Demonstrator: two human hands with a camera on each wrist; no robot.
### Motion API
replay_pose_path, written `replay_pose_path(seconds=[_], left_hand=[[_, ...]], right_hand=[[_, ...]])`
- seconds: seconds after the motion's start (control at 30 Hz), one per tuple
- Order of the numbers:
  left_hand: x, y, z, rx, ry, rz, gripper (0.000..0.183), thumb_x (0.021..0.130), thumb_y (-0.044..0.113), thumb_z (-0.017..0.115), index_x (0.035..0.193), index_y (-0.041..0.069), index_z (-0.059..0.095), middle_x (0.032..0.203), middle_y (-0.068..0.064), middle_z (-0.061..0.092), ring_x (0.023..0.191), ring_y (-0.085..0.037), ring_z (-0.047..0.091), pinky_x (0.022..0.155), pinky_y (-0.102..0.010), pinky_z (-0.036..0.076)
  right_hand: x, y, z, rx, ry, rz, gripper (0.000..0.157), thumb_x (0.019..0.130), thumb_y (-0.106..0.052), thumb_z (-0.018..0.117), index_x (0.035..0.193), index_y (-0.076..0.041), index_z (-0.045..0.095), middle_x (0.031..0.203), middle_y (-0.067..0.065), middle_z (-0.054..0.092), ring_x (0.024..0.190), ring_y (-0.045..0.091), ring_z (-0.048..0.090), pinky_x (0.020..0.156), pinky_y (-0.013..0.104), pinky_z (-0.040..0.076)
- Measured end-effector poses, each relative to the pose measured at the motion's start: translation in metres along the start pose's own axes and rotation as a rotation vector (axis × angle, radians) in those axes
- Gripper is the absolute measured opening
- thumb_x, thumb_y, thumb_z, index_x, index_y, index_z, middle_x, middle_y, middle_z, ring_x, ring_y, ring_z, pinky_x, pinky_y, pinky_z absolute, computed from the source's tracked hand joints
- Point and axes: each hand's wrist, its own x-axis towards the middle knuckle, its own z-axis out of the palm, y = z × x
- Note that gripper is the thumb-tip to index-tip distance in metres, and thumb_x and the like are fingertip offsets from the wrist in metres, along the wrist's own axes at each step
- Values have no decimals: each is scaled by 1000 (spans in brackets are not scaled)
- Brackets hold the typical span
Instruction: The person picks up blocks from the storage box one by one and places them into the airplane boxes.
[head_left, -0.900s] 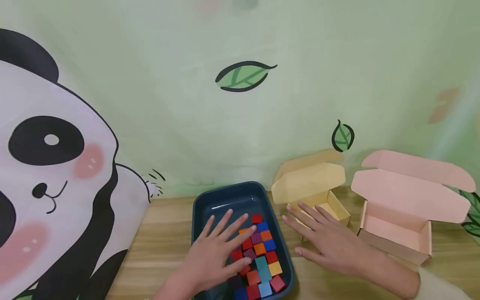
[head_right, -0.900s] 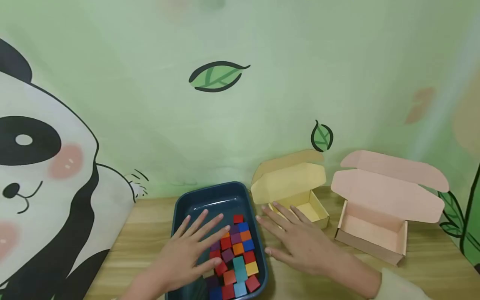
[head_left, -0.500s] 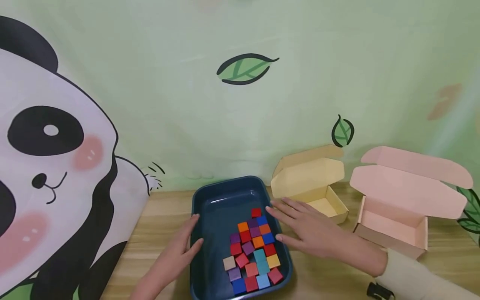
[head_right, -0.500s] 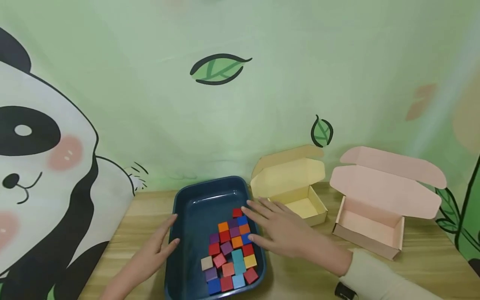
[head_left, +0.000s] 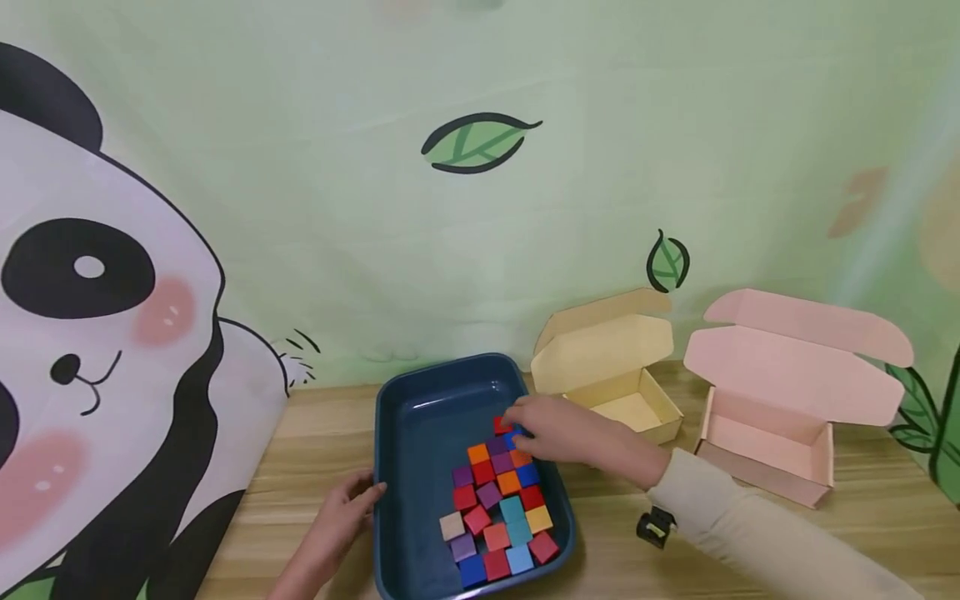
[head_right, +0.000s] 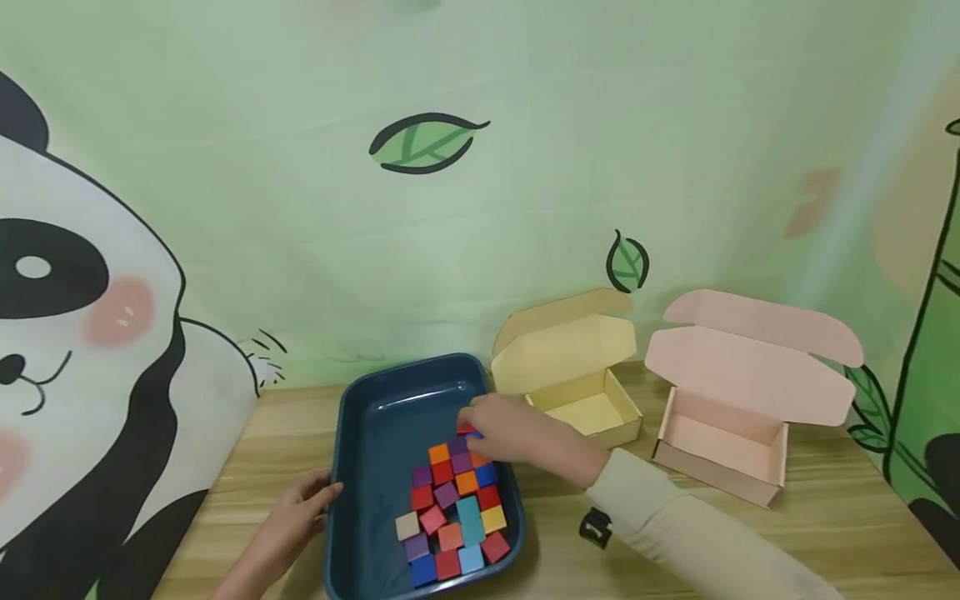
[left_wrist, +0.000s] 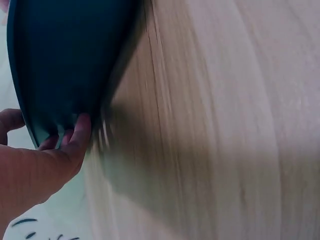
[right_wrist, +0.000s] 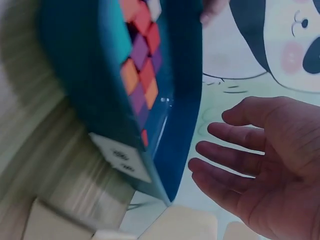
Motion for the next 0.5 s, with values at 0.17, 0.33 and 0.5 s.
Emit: replay_pose_path(seconds=[0.17, 0.33, 0.5], left_hand=[[-1, 0, -5, -41, 12, -1, 47, 100, 11, 62, 140, -10, 48, 134, -24, 55, 105, -23, 61, 80, -34, 57], [-1, -1, -4, -74, 7, -7, 49, 99, 11, 65, 141, -10, 49, 136, -26, 55, 106, -24, 64, 81, -36, 58], [-1, -4, -5, -108, 19, -30, 46, 98, 12, 67, 137, -10, 55, 126, -20, 62, 100, -21, 66, 81, -35, 58]], right_hand=[[37, -1, 3, 63, -41, 55, 23, 96, -13, 67, 117, -4, 72, 110, 10, 72, 86, 20, 62, 78, 32, 56], [69, 4, 13, 47, -130, 223, 26, 96, -16, 68, 118, -4, 72, 115, 10, 72, 96, 23, 65, 88, 37, 56], [96, 5, 21, 23, -191, 323, 21, 94, -17, 70, 112, -7, 74, 112, 7, 72, 90, 19, 63, 85, 34, 55]])
